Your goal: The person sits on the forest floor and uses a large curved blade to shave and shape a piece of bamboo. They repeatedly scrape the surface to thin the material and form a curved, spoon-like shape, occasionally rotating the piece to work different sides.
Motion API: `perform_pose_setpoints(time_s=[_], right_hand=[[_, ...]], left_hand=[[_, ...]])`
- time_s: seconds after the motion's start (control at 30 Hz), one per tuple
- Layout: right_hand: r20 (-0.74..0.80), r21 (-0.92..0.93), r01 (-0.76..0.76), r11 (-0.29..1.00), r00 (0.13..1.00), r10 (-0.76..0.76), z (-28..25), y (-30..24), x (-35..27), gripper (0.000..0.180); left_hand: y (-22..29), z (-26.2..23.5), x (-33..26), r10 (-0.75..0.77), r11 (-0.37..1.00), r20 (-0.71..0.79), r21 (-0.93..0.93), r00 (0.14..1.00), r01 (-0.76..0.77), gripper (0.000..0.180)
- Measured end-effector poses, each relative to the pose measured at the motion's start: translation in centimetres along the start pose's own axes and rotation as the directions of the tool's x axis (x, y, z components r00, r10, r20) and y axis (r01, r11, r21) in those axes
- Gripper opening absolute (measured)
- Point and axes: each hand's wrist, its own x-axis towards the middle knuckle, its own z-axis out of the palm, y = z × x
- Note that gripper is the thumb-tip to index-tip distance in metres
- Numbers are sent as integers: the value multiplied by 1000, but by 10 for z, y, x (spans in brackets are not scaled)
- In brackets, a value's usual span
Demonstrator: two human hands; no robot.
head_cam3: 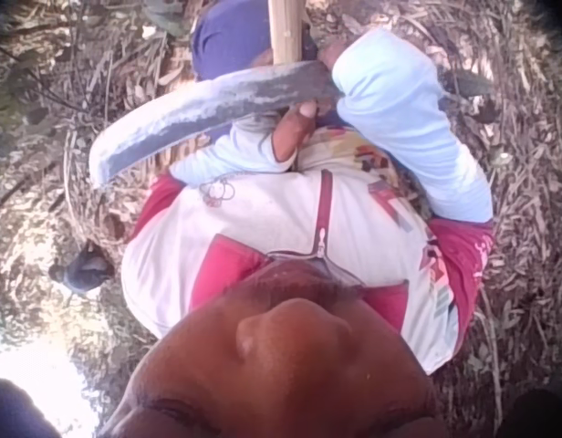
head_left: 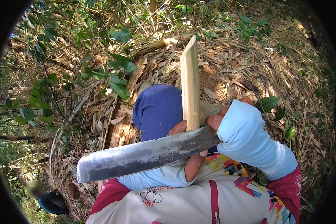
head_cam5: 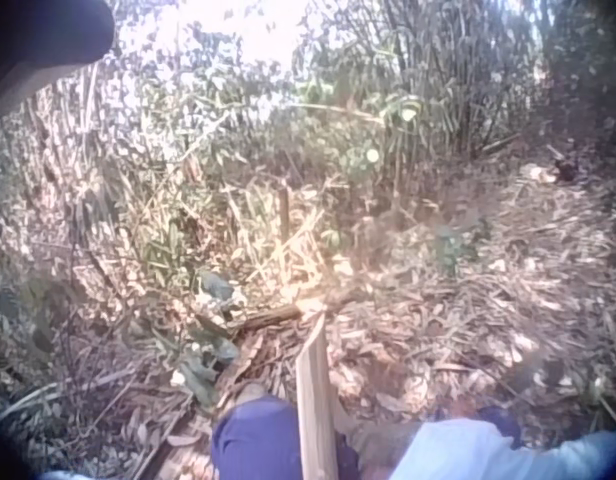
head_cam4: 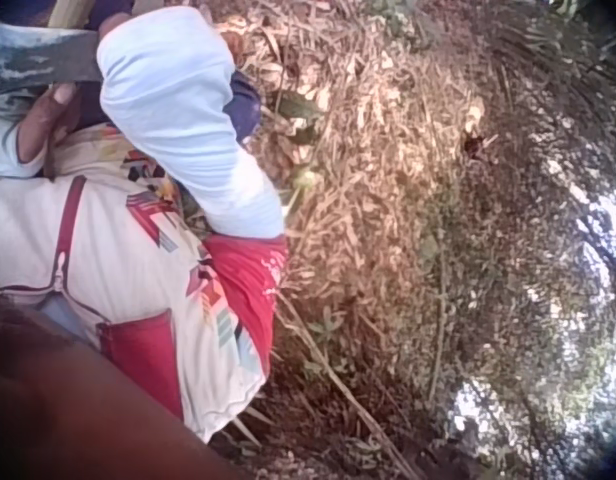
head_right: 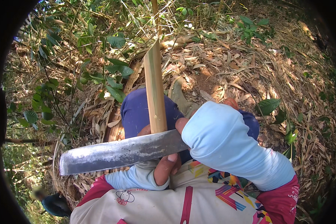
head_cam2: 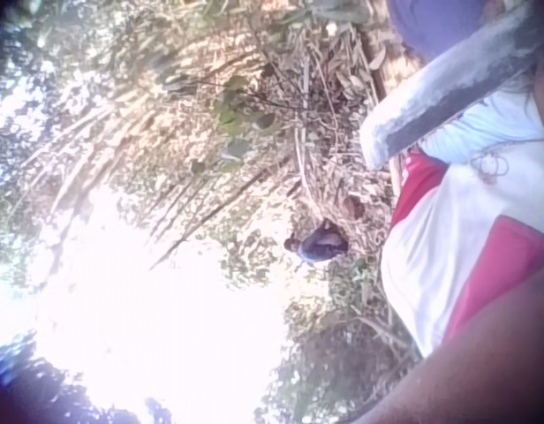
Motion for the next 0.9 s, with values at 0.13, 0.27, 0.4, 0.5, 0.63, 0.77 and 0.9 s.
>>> perform_pose_setpoints(time_s=[0.13, 0.27, 0.4, 0.5, 0.63, 0.77, 0.9], right_hand=[[61, 9, -30, 1000, 998, 29, -2, 1, 1, 18], [41, -55, -14, 998, 999, 16, -1, 2, 1, 16], [-2, -81, -62, 995, 998, 62, -1, 5, 3, 18], [71, 10, -124, 992, 990, 123, -1, 10, 9, 23], [62, -58, -104, 993, 992, 108, -3, 11, 11, 24], [57, -91, -121, 988, 990, 126, -2, 12, 12, 24], [58, -120, -145, 982, 987, 153, -1, 12, 14, 22]], left_hand=[[-4, -3, 0, 26, 999, 46, -19, 999, -25, 58], [-2, -1, -1, -3, 1000, 35, 13, 999, 3, 56], [-15, -4, -5, 0, 995, 55, 99, 999, -6, 49], [-17, -2, -8, -12, 996, 60, 92, 998, 7, 46], [-16, -1, -9, -54, 997, 41, 63, 998, 52, 45], [-14, 4, -5, 24, 999, 22, 38, 999, -25, 44], [-20, -3, -3, 95, 984, 65, 145, 993, -104, 51]])
